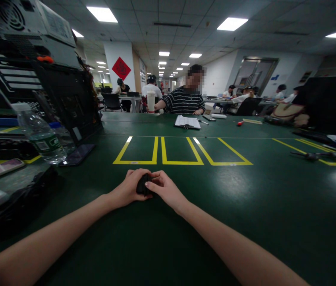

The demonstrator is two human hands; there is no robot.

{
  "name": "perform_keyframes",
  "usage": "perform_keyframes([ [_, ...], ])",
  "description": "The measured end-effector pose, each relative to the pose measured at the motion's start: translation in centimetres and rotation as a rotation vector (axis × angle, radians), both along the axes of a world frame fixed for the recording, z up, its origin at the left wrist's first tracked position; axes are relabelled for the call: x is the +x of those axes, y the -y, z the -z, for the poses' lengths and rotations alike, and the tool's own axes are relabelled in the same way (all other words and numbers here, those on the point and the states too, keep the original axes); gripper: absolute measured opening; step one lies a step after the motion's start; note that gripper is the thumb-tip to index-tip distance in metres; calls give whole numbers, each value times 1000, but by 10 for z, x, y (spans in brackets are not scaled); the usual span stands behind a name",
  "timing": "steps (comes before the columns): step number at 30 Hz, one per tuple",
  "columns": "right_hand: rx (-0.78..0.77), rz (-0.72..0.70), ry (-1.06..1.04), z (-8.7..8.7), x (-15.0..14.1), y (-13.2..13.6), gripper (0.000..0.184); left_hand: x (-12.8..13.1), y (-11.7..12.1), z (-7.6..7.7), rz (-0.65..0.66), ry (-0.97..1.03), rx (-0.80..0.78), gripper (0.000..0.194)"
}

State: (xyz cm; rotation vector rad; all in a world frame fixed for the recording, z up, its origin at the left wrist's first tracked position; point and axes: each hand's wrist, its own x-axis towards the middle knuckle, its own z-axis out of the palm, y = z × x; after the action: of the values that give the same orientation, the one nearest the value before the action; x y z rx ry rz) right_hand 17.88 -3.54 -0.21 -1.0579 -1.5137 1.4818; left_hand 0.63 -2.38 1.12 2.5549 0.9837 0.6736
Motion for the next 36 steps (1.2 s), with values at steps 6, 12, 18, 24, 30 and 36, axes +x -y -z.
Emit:
perform_keyframes([
  [6, 20, -92, -50, 0, 2, -1, 33, 1, -5, 11, -30, 39, 57, 54],
  [12, 31, -57, -52, -3, 2, 1, 25, 0, -2, 4, 3, 16, 16, 53],
  [18, 2, -21, -18, -1, 1, 0, 30, 0, 0, -1, -1, 4, -15, 51],
  [24, 1, -87, -14, -2, 4, 1, 35, 0, -1, 3, -22, 31, 7, 51],
  [30, 20, -57, -21, -5, 3, 2, 24, 0, 1, -1, 13, 8, -4, 51],
  [36, 4, -15, -25, 1, 2, -1, 30, 2, -3, 8, -33, 29, 33, 56],
])
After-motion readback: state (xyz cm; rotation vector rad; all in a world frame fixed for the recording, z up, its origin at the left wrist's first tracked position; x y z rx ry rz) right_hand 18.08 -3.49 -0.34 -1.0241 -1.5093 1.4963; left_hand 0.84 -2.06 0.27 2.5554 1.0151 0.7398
